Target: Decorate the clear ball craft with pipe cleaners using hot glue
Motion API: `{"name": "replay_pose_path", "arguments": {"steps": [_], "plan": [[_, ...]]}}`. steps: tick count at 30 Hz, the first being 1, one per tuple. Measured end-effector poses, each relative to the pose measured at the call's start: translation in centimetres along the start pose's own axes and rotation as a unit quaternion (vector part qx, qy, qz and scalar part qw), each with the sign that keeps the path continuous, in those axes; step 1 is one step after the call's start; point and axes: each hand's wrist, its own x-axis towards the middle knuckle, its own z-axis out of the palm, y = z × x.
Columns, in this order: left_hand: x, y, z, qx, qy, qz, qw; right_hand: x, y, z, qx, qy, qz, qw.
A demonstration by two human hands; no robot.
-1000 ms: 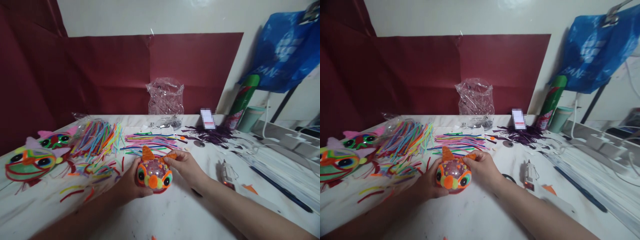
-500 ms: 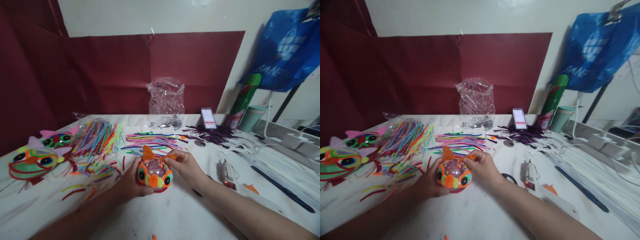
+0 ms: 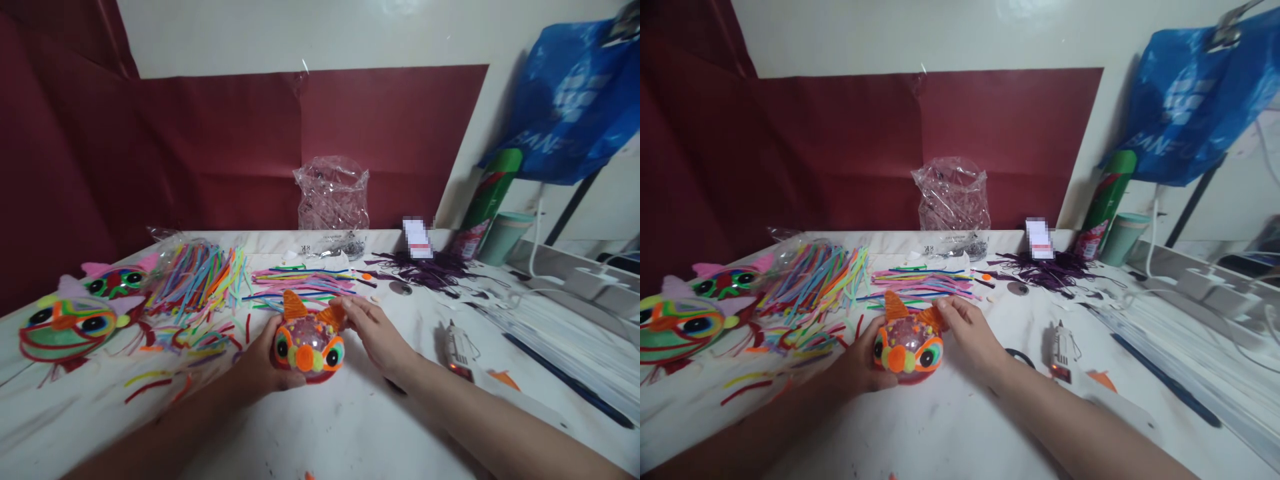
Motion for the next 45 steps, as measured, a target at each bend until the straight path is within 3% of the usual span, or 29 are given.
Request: {"name": "replay_pose_path", "arguments": {"steps": [9,17,25,34,45], "plan": [[0.0,-0.4,-0.3,0.011,0.019,0.003,1.0,-0.3,-0.9,0.4,0.053,-0.026,0.042,0.997],[0.1,-0.5,-0.3,0.001,-0.001,0.009,1.0,-0.5,-1.2,1.0,0.074,-0.025,0.063,0.995],[-0.1,0.0,0.0,0.008,-0.001,0.003,1.0,-0.3,-1.8,0.9,0.049,0.01,0.063,0.997],[-0.7,0.6,0.8,0.027,-0.009,0.018,0.999,-0.2,-2.5,-0.1,-0.147,-0.039,-0.018,0.988],[-1.0,1.4,1.0,0.027,-0.017,0.014,0.999,-0.4,-2.4,0.1,-0.192,-0.032,-0.051,0.98]]}}
